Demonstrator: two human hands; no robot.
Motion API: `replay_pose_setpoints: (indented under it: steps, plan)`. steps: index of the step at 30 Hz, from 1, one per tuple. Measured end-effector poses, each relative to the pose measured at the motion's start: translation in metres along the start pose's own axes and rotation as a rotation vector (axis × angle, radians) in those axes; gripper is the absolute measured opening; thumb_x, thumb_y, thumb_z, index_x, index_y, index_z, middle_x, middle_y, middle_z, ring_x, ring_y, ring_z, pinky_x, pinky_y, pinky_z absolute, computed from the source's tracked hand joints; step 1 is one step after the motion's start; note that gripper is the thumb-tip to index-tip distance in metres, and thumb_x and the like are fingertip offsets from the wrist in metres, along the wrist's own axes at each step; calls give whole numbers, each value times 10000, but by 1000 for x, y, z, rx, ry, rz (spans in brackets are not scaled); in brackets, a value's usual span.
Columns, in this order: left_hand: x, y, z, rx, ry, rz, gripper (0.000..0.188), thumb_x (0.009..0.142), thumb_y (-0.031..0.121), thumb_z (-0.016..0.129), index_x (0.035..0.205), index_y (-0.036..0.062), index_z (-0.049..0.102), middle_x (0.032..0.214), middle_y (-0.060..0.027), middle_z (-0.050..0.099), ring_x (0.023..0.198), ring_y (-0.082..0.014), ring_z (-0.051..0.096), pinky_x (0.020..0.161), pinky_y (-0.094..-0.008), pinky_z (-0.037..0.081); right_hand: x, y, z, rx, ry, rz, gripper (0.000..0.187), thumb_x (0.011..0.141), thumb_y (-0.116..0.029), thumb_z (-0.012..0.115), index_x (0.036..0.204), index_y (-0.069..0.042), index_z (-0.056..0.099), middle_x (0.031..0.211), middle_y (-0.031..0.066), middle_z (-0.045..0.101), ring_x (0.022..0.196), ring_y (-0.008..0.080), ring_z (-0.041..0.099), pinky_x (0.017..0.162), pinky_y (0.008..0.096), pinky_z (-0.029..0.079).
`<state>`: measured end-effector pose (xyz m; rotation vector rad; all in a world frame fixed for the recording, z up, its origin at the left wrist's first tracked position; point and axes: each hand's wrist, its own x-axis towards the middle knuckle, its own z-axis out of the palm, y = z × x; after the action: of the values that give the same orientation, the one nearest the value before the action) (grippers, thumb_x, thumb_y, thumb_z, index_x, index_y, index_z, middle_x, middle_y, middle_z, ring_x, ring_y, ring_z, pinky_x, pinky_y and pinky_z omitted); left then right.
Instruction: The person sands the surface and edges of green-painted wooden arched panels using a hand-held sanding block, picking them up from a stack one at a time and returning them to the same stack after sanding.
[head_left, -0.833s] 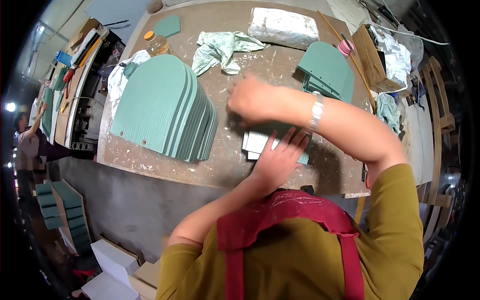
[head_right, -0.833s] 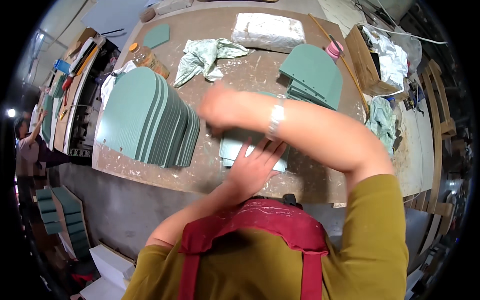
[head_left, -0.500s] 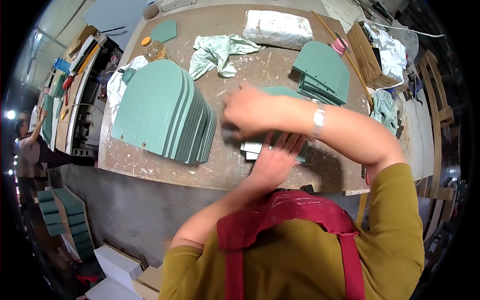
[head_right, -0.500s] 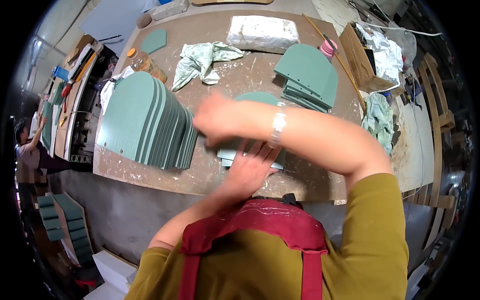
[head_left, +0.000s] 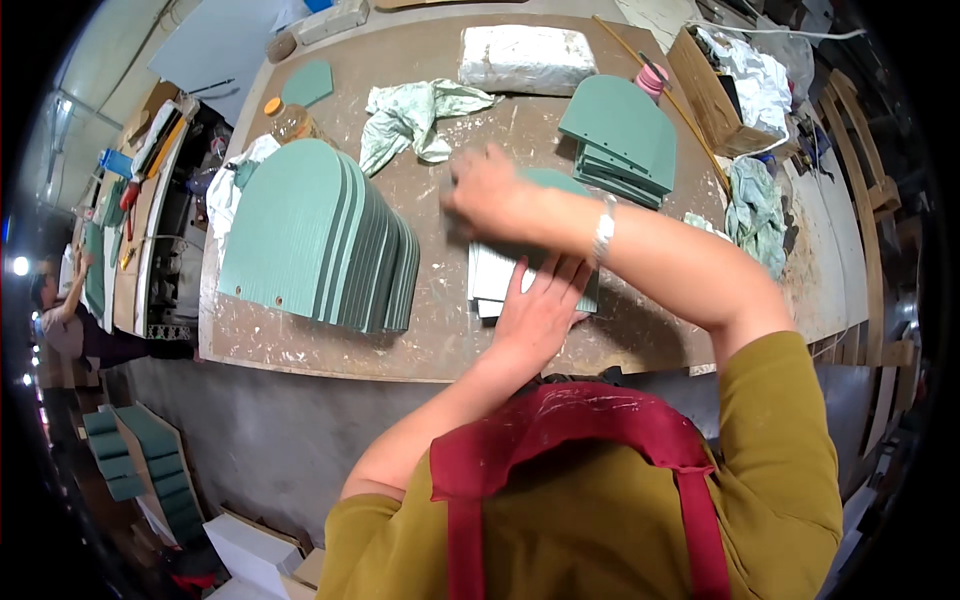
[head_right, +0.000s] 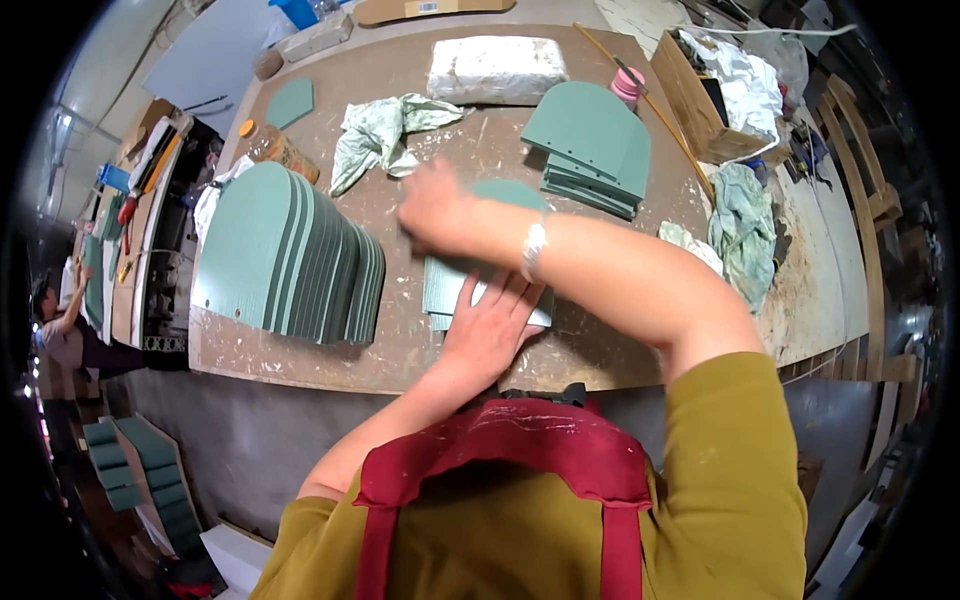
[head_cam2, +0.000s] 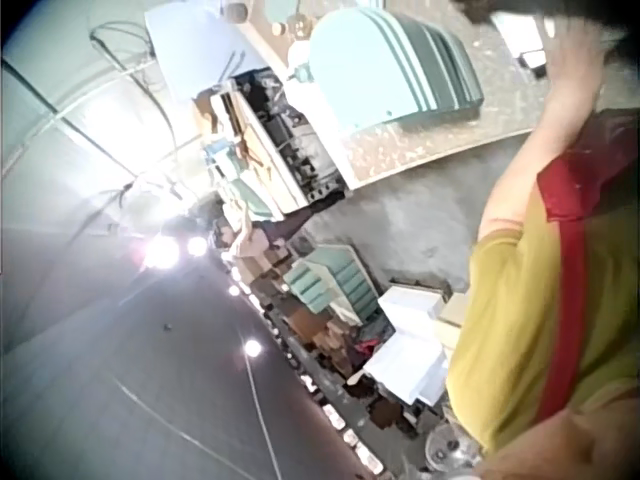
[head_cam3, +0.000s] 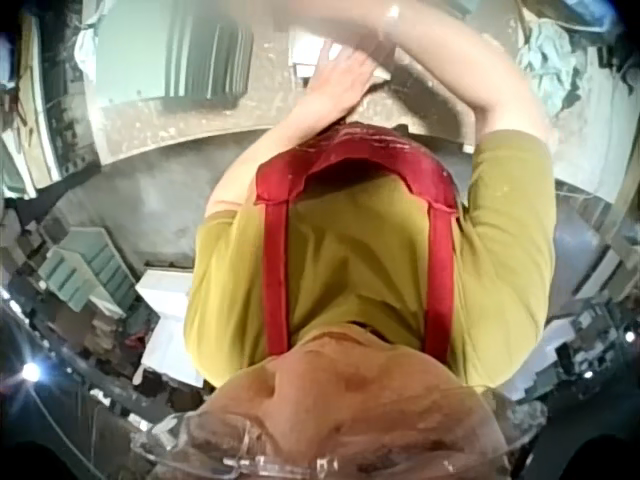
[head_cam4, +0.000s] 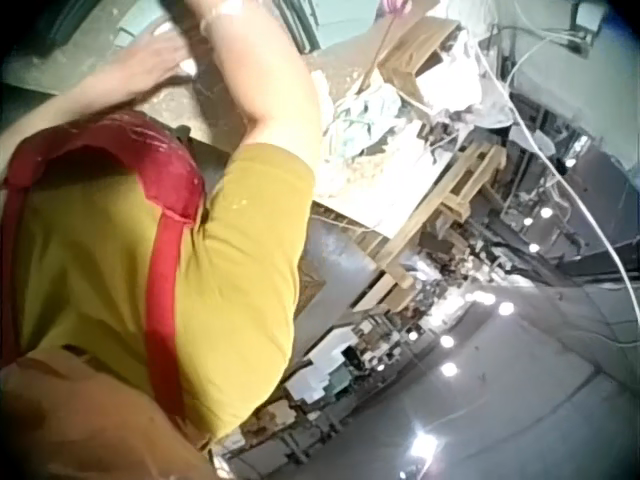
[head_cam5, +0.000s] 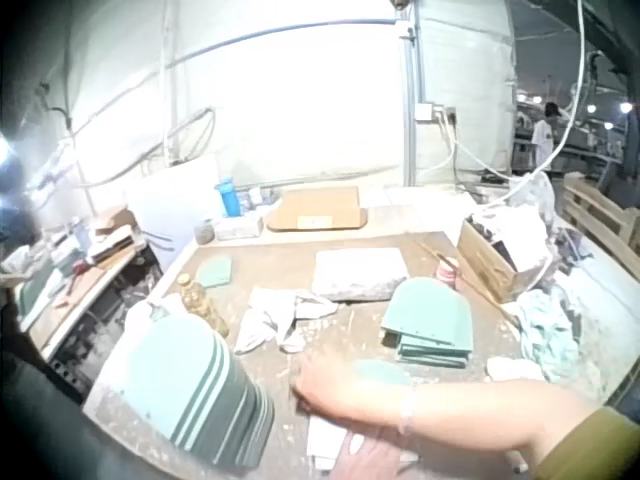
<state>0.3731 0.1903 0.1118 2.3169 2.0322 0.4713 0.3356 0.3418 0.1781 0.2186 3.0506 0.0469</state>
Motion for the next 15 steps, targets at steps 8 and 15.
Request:
replay_pose_setpoints:
  steps: [8,15]
  plan:
    - [-1,-44,-46,-271,297,-195,593,827,221,759,1334,3,544,1350,-242,557,1241,-435,519,1057,-464,411,-132,81,-10,1031,616,383,474,940,-281,670,1355,-67,583,1283,156,624,1190,282,580,1020,380,446]
    - [-5,-83,-71,-208,-171,-708,513,855,461,741,819,-38,626,801,-210,634,725,-371,609,688,-454,480,-236,39,89,1447,531,798,574,965,-367,653,1411,-34,513,1334,142,605,1182,216,582,994,319,460]
